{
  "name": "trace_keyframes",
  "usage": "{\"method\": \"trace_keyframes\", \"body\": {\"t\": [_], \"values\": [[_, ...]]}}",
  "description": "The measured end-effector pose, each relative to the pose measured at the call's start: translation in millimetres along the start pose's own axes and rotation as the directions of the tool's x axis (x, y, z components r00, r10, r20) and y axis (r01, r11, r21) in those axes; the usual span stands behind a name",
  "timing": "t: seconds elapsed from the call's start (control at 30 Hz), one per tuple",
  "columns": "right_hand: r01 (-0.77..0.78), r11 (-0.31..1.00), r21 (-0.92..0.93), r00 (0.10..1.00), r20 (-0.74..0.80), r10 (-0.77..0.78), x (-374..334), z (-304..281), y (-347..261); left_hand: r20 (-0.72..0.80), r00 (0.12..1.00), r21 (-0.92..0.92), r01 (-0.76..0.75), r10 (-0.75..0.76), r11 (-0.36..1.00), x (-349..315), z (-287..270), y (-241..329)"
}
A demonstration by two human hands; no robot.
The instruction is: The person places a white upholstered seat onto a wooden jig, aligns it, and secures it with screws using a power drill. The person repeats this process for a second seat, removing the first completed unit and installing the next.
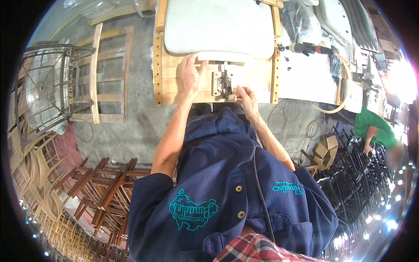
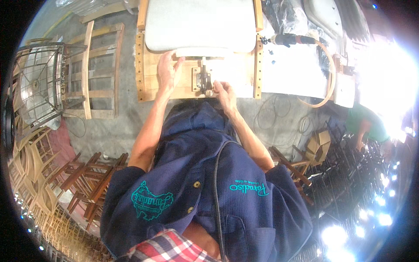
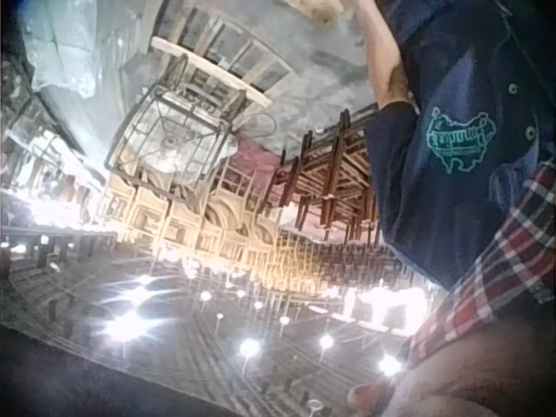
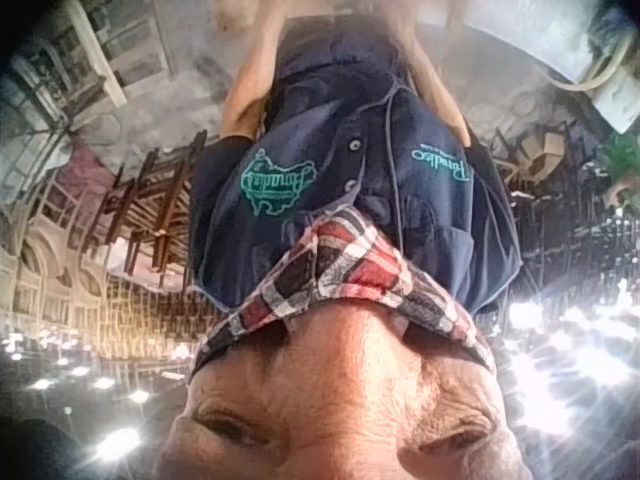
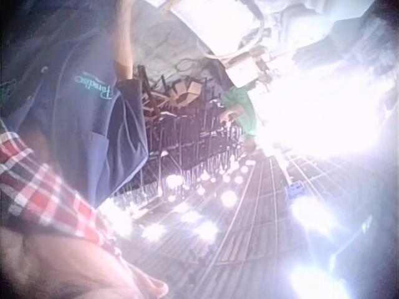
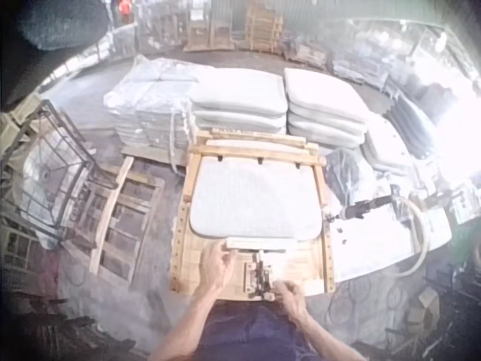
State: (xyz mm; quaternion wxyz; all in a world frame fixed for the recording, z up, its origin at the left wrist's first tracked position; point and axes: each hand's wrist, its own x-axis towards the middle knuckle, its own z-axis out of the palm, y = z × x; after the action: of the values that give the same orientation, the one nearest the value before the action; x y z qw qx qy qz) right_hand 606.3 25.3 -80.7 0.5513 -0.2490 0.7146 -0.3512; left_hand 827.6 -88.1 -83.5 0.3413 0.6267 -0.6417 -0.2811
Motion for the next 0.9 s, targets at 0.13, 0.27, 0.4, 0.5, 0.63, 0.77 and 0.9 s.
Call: {"method": "trace_keyframes", "body": {"t": [0.13,0.27,0.4,0.5,0.63,0.77,0.9], "values": [[0.318,0.942,0.104,0.946,0.036,-0.323,0,12,-37,0.082,0.989,0.109,-0.134,0.125,0.985,10,-6,7],[0.281,0.955,0.093,0.853,0.431,-0.293,7,30,-68,0.140,0.980,0.117,-0.156,0.139,0.981,20,0,11],[0.549,0.640,-0.538,0.755,0.647,-0.105,-35,44,-71,0.198,0.978,0.150,-0.098,0.067,0.984,22,-8,17],[0.529,0.749,-0.399,0.728,0.668,-0.158,-35,39,-74,0.181,0.979,0.137,-0.123,0.097,0.983,19,-6,15],[0.562,0.736,-0.378,0.649,0.752,-0.109,-15,48,-98,0.207,0.976,0.169,-0.110,0.073,0.980,22,-5,17],[0.419,0.907,0.029,0.654,0.684,-0.324,24,54,-103,0.176,0.972,0.114,-0.179,0.157,0.977,21,-5,8],[0.755,0.645,-0.118,0.491,0.753,-0.438,-19,63,-73,0.189,0.977,0.154,-0.132,0.102,0.979,21,-4,11]]}}
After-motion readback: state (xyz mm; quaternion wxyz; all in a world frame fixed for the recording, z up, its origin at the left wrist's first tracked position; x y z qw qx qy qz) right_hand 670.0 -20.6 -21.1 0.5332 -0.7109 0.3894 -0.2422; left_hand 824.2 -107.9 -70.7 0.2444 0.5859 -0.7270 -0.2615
